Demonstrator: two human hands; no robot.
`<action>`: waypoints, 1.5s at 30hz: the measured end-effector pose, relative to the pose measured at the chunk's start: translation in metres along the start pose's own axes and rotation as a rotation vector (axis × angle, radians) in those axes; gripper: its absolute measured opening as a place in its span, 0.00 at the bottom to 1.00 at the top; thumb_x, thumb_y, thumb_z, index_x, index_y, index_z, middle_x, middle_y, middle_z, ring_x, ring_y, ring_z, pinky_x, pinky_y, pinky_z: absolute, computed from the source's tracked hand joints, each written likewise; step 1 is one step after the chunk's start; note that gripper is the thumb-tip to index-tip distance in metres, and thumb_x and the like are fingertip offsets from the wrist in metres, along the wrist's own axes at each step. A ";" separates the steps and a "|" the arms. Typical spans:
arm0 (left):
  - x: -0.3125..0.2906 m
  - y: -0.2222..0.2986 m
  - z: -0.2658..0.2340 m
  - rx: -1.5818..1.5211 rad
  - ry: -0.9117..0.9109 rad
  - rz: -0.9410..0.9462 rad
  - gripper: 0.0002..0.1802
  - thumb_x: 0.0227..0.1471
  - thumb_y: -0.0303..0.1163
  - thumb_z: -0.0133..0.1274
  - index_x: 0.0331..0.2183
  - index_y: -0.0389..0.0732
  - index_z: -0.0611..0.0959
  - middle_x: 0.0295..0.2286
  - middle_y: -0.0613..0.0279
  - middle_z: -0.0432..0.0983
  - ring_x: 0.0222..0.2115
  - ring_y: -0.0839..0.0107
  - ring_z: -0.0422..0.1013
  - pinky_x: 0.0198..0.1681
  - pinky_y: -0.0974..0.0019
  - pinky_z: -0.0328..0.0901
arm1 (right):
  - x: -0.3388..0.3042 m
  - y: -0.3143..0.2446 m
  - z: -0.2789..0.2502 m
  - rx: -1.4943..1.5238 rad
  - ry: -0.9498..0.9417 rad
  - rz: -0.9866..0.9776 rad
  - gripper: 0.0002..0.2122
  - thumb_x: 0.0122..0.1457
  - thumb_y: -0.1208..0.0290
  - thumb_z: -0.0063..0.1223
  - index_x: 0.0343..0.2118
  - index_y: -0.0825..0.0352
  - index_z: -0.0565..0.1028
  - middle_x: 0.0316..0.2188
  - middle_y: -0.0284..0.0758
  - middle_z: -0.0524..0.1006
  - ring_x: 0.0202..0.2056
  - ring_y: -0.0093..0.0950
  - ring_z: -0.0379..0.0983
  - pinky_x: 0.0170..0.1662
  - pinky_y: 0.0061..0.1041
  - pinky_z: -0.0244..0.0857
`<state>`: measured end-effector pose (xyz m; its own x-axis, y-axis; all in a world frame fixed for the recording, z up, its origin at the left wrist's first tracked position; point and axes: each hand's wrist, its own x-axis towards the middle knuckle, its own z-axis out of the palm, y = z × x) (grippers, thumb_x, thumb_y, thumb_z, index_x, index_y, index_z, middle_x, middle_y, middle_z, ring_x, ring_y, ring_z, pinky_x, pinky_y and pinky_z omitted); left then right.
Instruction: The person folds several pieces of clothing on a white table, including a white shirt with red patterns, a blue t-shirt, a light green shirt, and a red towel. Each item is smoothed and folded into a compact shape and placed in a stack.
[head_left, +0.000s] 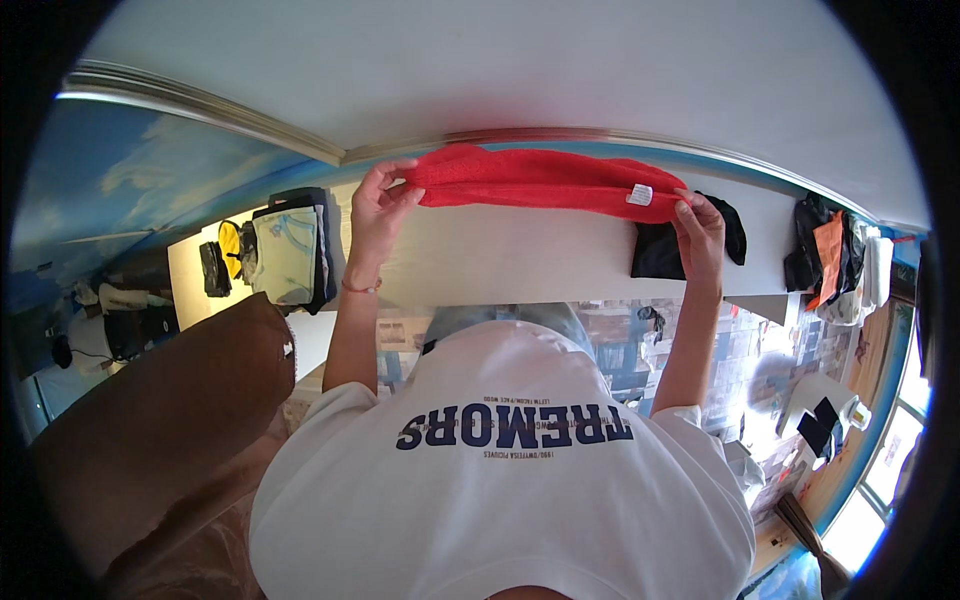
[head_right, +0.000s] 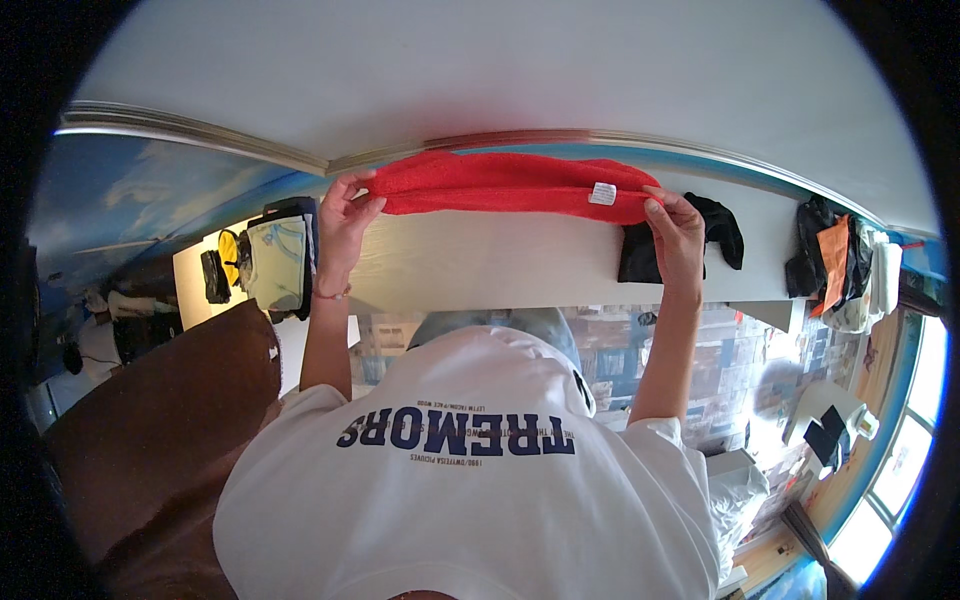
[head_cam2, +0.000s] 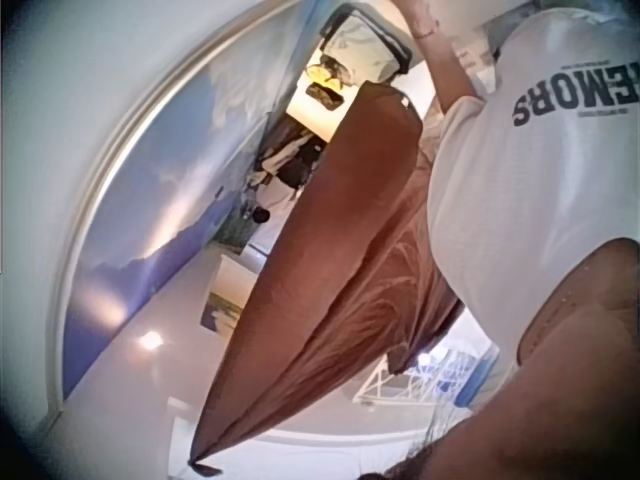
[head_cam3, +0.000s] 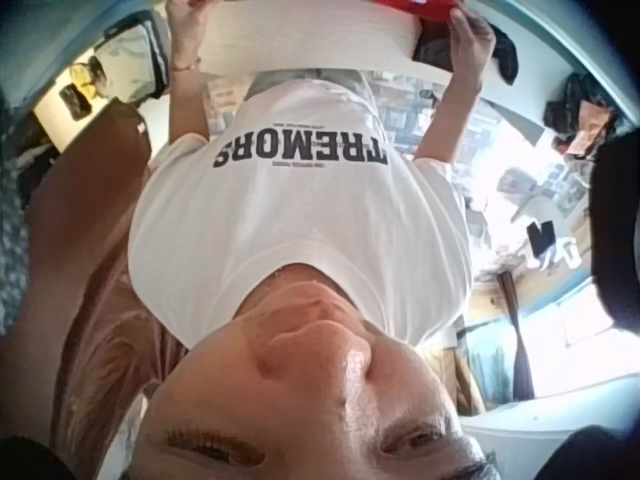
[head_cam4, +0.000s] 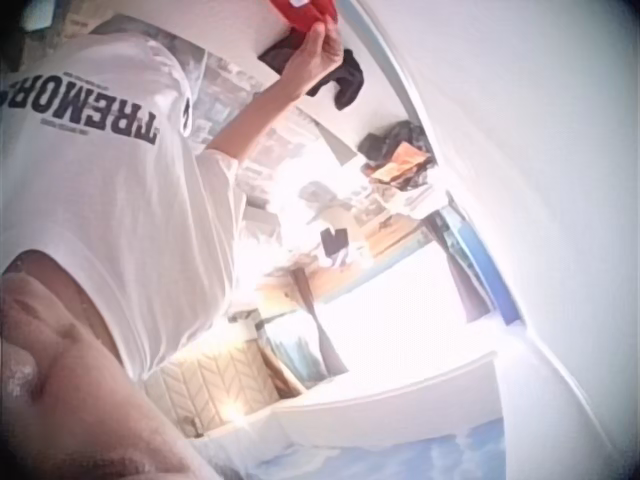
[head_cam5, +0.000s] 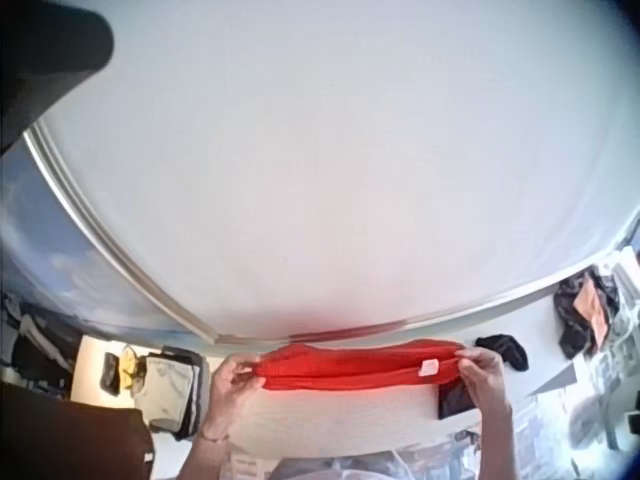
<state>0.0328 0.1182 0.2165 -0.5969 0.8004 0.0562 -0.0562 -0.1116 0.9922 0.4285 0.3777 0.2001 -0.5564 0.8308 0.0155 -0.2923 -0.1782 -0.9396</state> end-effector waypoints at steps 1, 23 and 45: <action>0.001 0.009 -0.002 0.054 -0.057 0.023 0.25 0.57 0.16 0.60 0.56 0.37 0.79 0.49 0.62 0.77 0.44 0.79 0.75 0.48 0.75 0.71 | 0.000 -0.004 0.002 0.078 0.001 -0.022 0.08 0.65 0.75 0.62 0.45 0.67 0.83 0.45 0.37 0.84 0.48 0.27 0.80 0.55 0.30 0.75; -0.005 0.045 0.000 0.878 -0.046 0.376 0.11 0.59 0.25 0.60 0.44 0.33 0.81 0.45 0.49 0.83 0.41 0.54 0.80 0.45 0.59 0.72 | -0.010 -0.063 0.048 -1.202 0.168 -0.281 0.07 0.58 0.78 0.65 0.39 0.70 0.80 0.43 0.33 0.83 0.42 0.29 0.80 0.48 0.25 0.72; -0.005 -0.202 -0.014 0.922 0.215 0.230 0.18 0.63 0.30 0.54 0.53 0.35 0.75 0.50 0.45 0.76 0.53 0.45 0.72 0.57 0.51 0.68 | 0.038 0.184 -0.010 -1.273 0.242 -0.158 0.18 0.64 0.66 0.58 0.55 0.61 0.73 0.51 0.46 0.76 0.52 0.50 0.73 0.53 0.43 0.70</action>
<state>0.0360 0.1282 0.0141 -0.6538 0.6816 0.3285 0.6737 0.3269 0.6628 0.3609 0.3813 0.0242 -0.3918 0.8937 0.2184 0.6698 0.4399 -0.5982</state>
